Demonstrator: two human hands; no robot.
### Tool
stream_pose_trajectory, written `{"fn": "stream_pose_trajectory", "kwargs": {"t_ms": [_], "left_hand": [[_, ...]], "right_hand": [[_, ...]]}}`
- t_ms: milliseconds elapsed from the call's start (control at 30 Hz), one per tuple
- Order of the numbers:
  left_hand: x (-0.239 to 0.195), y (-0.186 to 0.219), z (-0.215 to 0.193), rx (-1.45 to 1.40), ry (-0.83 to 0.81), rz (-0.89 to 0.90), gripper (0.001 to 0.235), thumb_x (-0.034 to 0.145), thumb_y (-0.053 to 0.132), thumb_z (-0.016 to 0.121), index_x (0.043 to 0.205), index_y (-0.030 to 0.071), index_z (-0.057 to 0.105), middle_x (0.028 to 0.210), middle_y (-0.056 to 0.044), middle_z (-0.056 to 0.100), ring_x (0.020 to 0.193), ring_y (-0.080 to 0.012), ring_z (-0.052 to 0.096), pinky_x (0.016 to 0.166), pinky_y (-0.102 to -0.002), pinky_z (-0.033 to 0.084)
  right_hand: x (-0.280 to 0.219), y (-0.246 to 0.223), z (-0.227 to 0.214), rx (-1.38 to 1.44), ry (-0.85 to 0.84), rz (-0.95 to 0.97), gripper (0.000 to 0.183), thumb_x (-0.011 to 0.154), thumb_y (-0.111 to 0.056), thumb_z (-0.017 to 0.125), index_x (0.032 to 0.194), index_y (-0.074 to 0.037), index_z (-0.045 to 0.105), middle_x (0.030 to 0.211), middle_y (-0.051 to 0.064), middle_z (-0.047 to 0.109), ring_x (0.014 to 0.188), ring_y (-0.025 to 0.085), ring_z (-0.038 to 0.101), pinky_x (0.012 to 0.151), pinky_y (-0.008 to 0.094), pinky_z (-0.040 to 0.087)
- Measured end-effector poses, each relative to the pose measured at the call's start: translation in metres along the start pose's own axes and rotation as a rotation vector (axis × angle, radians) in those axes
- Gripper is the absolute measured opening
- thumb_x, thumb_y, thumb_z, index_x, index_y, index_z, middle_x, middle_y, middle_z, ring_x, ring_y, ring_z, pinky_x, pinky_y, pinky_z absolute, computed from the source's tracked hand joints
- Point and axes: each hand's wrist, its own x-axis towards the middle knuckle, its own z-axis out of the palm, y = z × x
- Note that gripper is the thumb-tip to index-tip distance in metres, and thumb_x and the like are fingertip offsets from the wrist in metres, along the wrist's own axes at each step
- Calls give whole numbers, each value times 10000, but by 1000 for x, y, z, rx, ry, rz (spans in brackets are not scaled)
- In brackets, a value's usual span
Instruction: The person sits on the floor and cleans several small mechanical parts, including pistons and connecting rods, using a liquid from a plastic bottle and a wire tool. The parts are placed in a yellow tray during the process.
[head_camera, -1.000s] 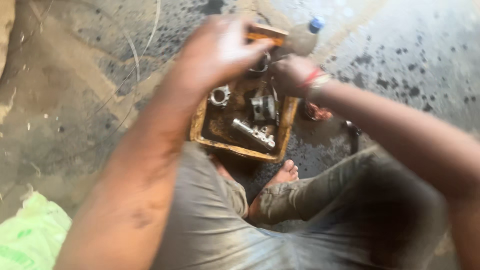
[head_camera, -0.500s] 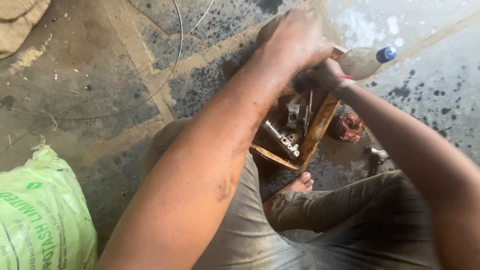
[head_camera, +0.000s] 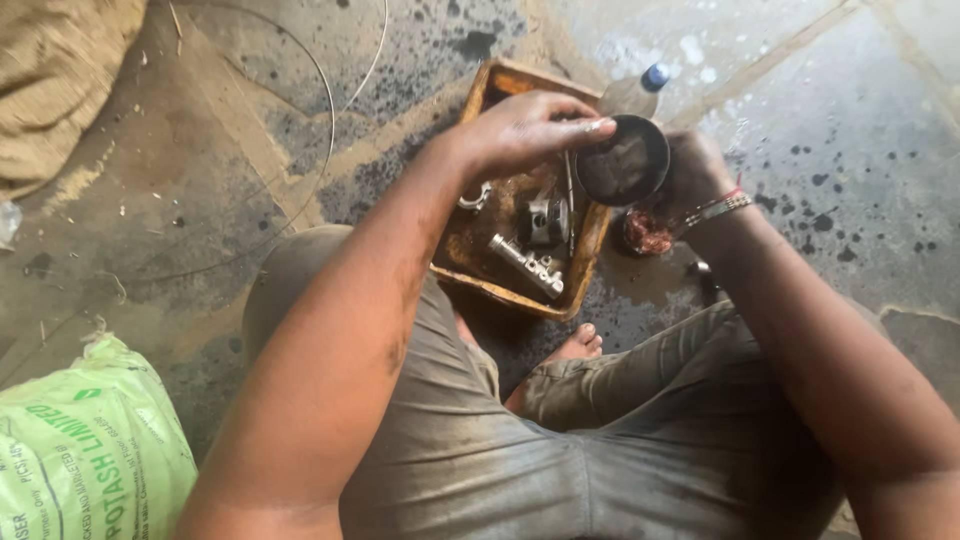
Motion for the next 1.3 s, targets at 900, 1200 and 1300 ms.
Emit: {"fn": "stream_pose_trajectory", "kwargs": {"t_ms": [900,1200,1300], "left_hand": [[25,-16,85,-717,665,-336,432,985,457,552,840,64,661,823,-120,721,692,-197,710,684,-383,669],[6,-9,32,-1004,746,-259,256,878,318,630,873,83,730,796,-56,749,664,-163,745,641,-342,645],[9,-9,24,-1107,821,-94,276,882,268,676,937,8,749,838,-84,759,698,-183,737,637,-339,632]], "right_hand": [[9,40,63,-684,187,-797,729,1055,-609,215,1469,-98,530,1481,138,580,1428,295,488,1226,494,301],[69,39,31,-874,318,-681,383,1097,-414,517,1273,-104,659,1247,177,666,1178,311,631,1036,465,521],[53,36,42,-798,244,-864,336,1072,-269,580,1374,-120,564,1276,169,645,1163,281,650,1018,435,566]]}}
